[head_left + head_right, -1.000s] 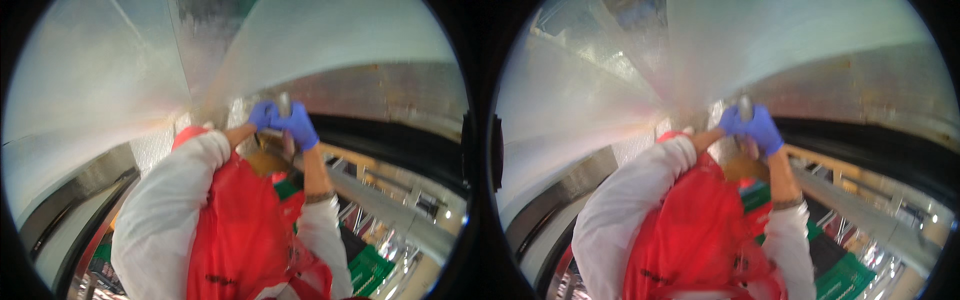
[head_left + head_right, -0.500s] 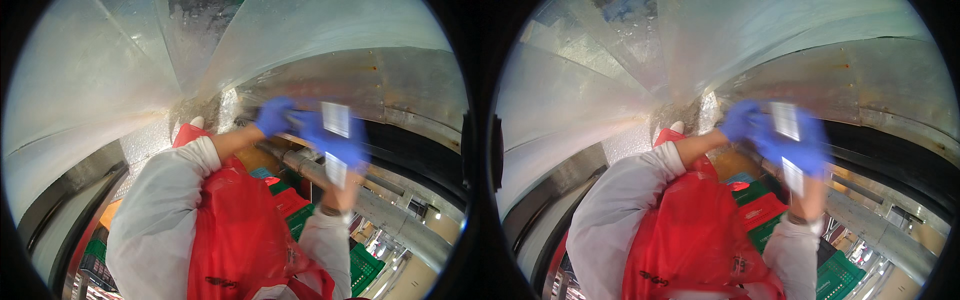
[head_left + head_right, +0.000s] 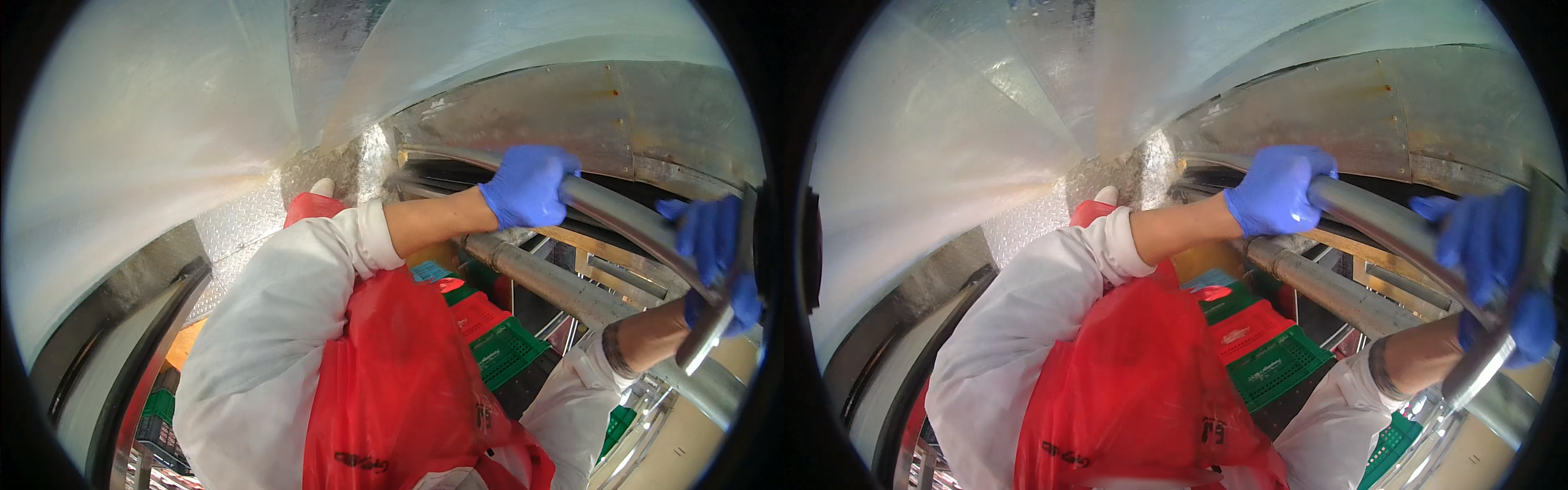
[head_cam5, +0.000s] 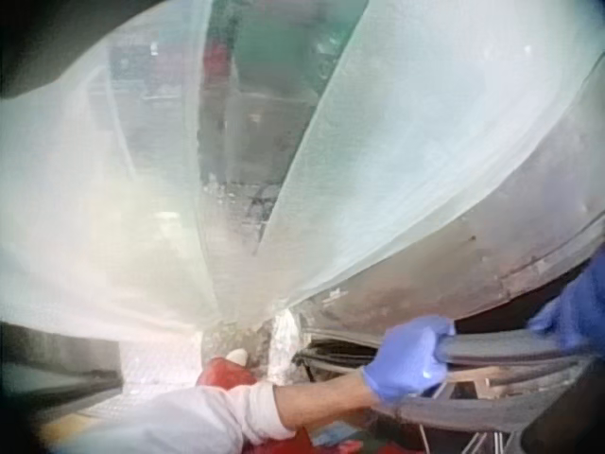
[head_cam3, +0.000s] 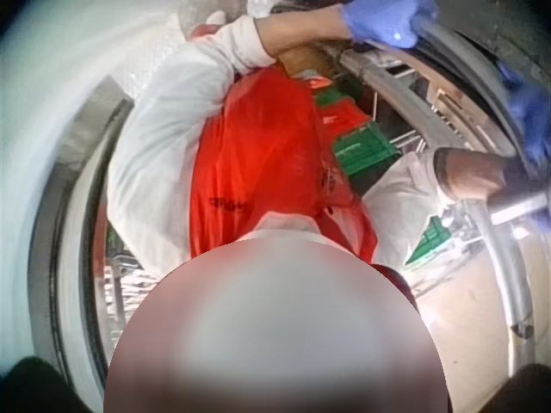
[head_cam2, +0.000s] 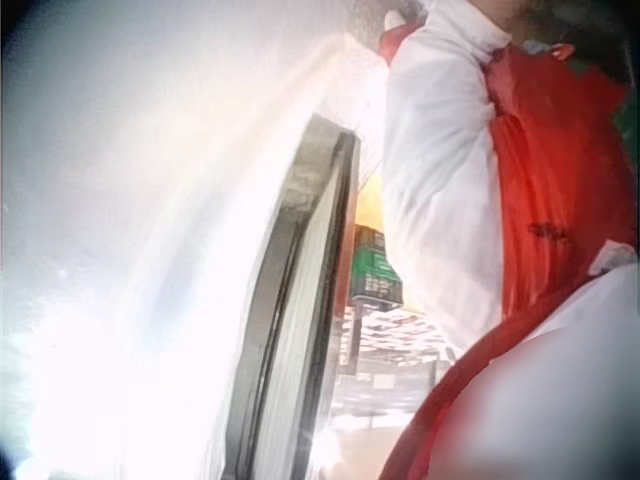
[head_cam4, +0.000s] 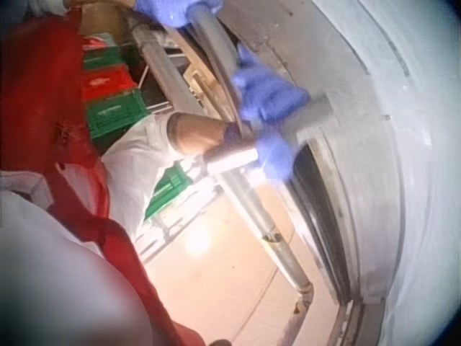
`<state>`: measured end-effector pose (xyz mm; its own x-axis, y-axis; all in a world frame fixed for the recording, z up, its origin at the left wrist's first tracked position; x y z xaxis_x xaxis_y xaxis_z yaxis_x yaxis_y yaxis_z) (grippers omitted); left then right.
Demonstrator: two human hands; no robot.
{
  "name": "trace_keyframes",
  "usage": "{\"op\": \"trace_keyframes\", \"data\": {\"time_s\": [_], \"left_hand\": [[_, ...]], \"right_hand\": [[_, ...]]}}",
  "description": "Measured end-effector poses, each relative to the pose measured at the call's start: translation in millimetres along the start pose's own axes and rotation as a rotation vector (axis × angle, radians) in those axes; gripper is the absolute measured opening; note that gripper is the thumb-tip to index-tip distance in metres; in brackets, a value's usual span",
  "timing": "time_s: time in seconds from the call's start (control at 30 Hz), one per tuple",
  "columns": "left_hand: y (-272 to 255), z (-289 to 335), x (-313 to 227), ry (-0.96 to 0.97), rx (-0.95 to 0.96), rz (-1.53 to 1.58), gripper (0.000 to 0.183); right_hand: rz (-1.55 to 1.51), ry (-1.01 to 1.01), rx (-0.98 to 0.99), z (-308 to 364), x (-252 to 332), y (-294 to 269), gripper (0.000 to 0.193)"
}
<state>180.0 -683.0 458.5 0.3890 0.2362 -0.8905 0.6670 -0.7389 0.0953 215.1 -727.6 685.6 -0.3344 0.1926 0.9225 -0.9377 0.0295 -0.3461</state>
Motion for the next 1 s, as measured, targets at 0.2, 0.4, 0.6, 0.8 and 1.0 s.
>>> {"op": "trace_keyframes", "data": {"time_s": [0.2, 0.4, 0.6, 0.8, 1.0], "left_hand": [[-22.3, 88.1, 205.2, -0.291, 0.02, -0.154, 0.025], [-12.7, 85.5, 224.6, -0.293, 0.143, -0.03, 0.024], [3.1, -6.6, -7.0, 0.015, 0.062, 0.064, 0.033], [-7.4, 3.5, 6.9, 0.143, 0.06, 0.191, 0.04], [-9.1, 128.1, 272.2, -0.263, 0.122, -0.278, 0.03]], "right_hand": [[0.003, 0.399, -0.168, -59.7, -227.8, 77.9, 0.033], [0.031, 0.39, -0.294, -55.5, -245.4, 81.3, 0.028], [-0.045, 0.016, -0.244, -11.3, -39.9, 14.9, 0.033], [-0.126, 0.136, -0.111, -16.4, -96.3, 12.9, 0.034], [-0.398, 0.381, -0.412, -20.8, -309.5, 79.8, 0.034]]}}
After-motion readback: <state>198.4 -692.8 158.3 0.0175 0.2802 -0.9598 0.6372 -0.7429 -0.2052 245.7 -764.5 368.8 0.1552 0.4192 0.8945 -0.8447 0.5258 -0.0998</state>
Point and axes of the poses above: each hand's wrist, its own z-axis away from the middle knuckle, its own y-axis out of the palm, x = y × z, the point moved 6 cm from there along -z, towards the middle knuckle, and after that the axes turned 2 degrees about z, right-handed, at the moved point
